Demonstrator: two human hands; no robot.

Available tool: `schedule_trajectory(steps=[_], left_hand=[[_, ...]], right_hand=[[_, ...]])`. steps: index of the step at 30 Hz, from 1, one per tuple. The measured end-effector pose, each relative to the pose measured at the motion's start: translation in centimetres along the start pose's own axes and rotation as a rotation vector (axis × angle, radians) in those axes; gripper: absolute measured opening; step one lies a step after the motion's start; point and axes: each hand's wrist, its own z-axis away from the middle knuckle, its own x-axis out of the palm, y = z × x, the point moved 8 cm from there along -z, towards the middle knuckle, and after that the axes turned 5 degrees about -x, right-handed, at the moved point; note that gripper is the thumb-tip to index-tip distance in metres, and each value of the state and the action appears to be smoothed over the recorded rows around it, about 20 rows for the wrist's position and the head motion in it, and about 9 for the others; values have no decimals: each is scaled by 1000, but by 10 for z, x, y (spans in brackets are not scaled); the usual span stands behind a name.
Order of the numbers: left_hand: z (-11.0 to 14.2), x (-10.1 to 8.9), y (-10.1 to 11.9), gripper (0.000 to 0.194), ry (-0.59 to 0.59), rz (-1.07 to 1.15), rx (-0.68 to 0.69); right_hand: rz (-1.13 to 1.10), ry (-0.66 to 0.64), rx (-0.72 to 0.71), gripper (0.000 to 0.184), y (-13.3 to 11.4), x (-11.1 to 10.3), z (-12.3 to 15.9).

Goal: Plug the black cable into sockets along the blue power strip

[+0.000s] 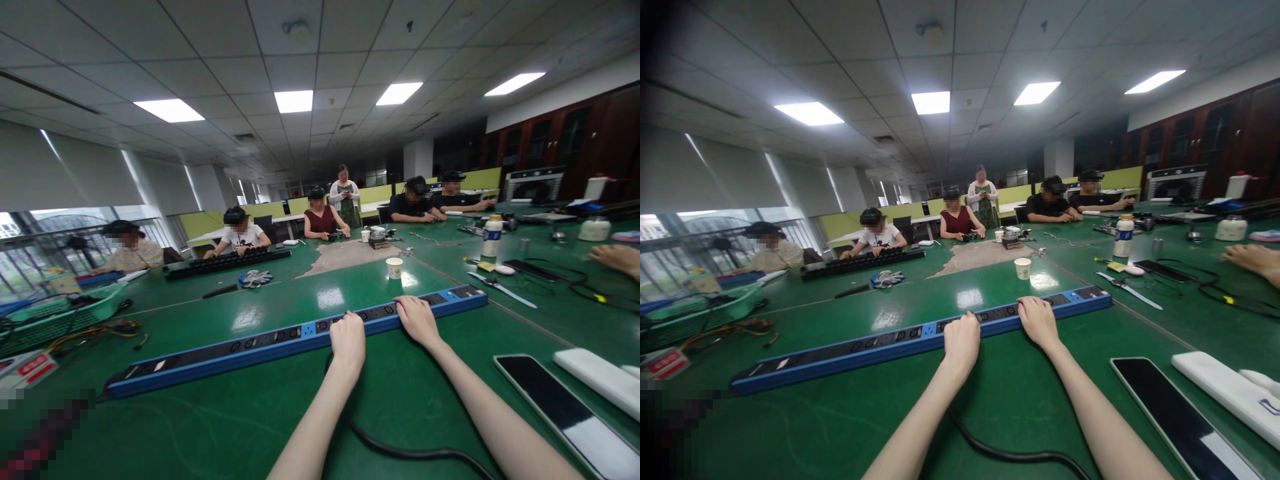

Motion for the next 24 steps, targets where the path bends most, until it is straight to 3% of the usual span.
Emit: schedule_trajectory(steps=[10, 24], left_hand=[[-3, -5, -29, 27, -60, 127, 8], [-3, -7, -24, 24, -39, 216, -5]], right_hand=[[-7, -8, 2, 38, 3, 4, 0], [11, -24, -2, 39, 0, 3, -3]])
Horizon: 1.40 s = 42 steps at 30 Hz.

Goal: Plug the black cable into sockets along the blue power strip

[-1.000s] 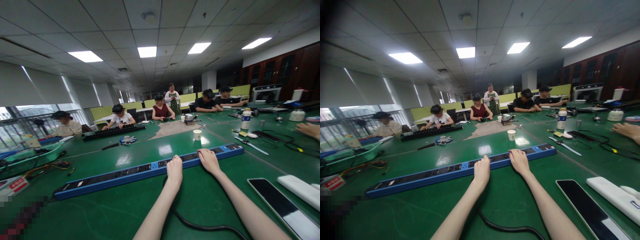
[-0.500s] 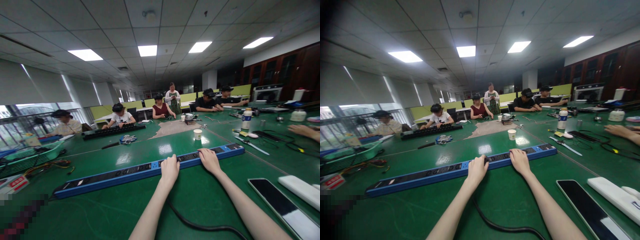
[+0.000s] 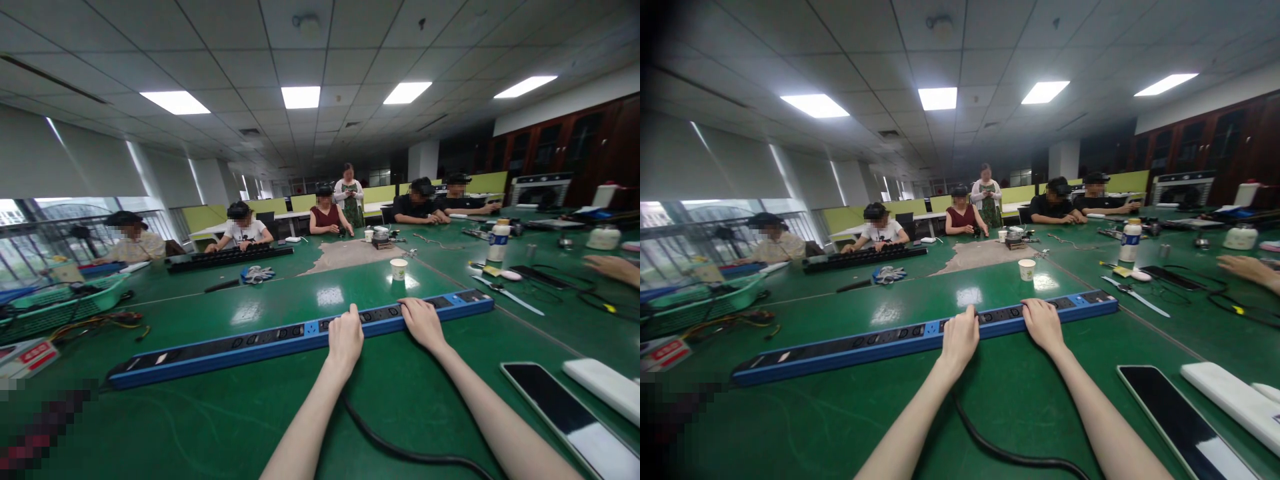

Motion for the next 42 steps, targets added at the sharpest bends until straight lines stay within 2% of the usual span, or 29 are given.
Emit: schedule_trajectory(steps=[3, 6, 8, 11, 14, 16, 18, 20, 22, 24, 26, 30, 32, 34, 37, 39, 42], left_hand=[[-3, -20, 2, 23, 47, 63, -10], [-8, -61, 2, 24, 192, 228, 19], [-13, -83, -3, 24, 223, 350, 39], [-17, -97, -12, 35, 84, 456, 85], [-11, -101, -14, 30, -108, 456, 227], [-2, -106, -11, 28, -188, 437, 343], [5, -110, -6, 29, -229, 429, 433], [9, -114, -3, 31, -234, 429, 474], [10, -116, -2, 32, -217, 429, 476], [9, -116, -3, 34, -201, 433, 456], [7, -116, -3, 34, -180, 457, 454], [4, -119, 2, 28, -111, 553, 485], [-1, -115, -2, 22, -89, 602, 422], [-7, -103, -12, 28, -105, 619, 309], [-14, -74, -29, 42, -196, 568, 146], [-16, -53, -39, 47, -297, 598, 46], [-8, -22, -33, 49, -602, 856, -76]], right_hand=[[-6, -2, 6, 39, 0, -1, 0], [-6, -3, 11, 39, -3, -2, 1], [-3, -1, 18, 39, -4, -2, 2], [-44, -39, 70, 37, 0, -4, -4], [-294, -213, 127, 38, -4, -16, -21], [-591, -389, 115, 45, -27, -34, -36], [-815, -501, 32, 50, -64, -69, -52], [-874, -585, -92, 50, -105, -104, -64], [-877, -674, -178, 50, -140, -127, -68], [-838, -693, -221, 49, -162, -136, -70], [-757, -635, -252, 46, -171, -137, -72], [-518, -480, -377, 35, -172, -131, -75], [-422, -442, -430, 32, -169, -130, -75], [-349, -405, -452, 31, -166, -134, -77], [-261, -281, -418, 30, -160, -150, -84], [-227, -170, -358, 29, -154, -160, -89], [-220, 9, -215, 29, -139, -166, -95]])
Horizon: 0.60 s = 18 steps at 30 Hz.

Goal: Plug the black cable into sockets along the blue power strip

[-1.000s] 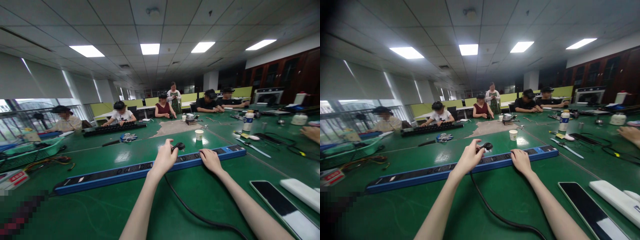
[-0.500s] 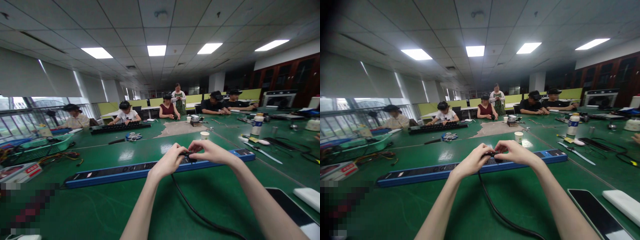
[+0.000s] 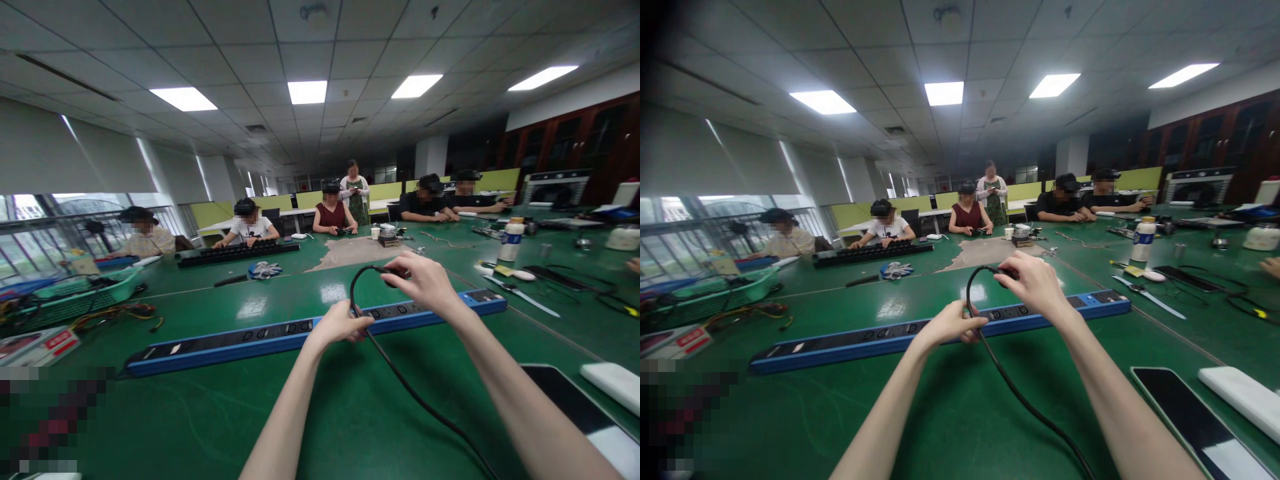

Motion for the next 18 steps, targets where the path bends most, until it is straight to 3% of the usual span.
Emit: schedule_trajectory(steps=[4, 8, 11, 16, 18], left_hand=[[7, 43, 18, 47, -319, 440, 2], [21, 62, 44, 46, -483, 638, 63], [17, 39, 43, 43, -296, 663, 69], [-5, -31, 2, 43, 308, 476, 30], [-12, -46, -14, 40, 484, 292, 22]], right_hand=[[-89, 192, 244, 37, 40, 14, 6], [-151, 202, 452, 42, 84, 50, 21], [-130, 106, 554, 39, 108, 81, 35], [-35, -77, 632, 30, 122, 130, 59], [-11, -121, 629, 28, 122, 143, 65]])
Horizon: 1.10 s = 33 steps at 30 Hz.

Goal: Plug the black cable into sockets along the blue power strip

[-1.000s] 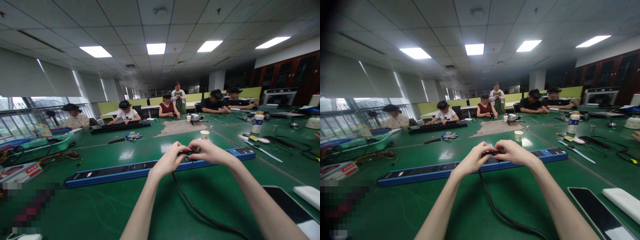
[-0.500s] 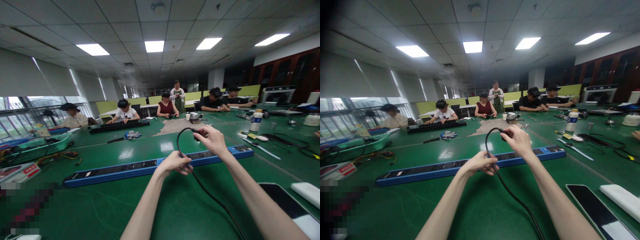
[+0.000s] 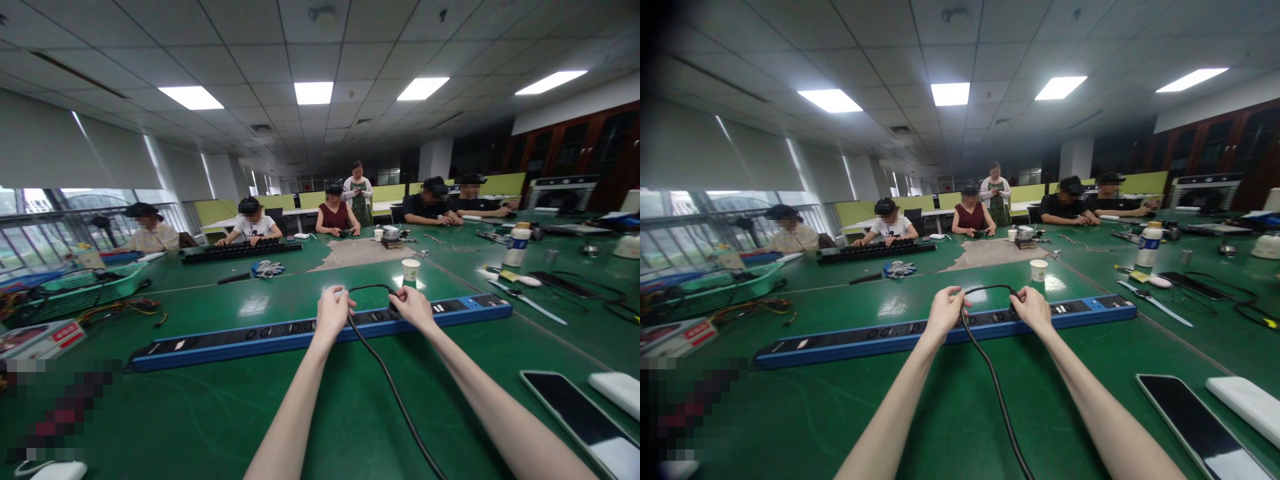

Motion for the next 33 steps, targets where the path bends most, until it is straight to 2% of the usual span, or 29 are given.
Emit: schedule_trajectory(steps=[3, 7, 11, 13, 15, 20, 28, 33], left_hand=[[-11, -4, -20, 31, 111, -294, 71], [-5, -7, -43, 26, 298, -706, 181], [13, 1, -54, 27, 404, -937, 433], [19, 5, -58, 28, 432, -973, 517], [21, 6, -62, 30, 456, -985, 538], [18, 7, -66, 30, 459, -992, 521], [19, 4, -64, 29, 424, -981, 465], [20, 4, -62, 29, 410, -975, 448]], right_hand=[[55, -9, -10, 28, 0, 10, 3], [159, -13, -15, 29, -2, 9, 1], [245, -33, -39, 31, -8, 6, 3], [289, -26, -59, 31, -14, 6, 7], [325, -18, -78, 31, -19, 7, 11], [373, -30, -69, 34, -28, 8, 16], [441, -112, 18, 34, -42, 7, 2], [458, -94, 30, 35, -50, 5, 10]])
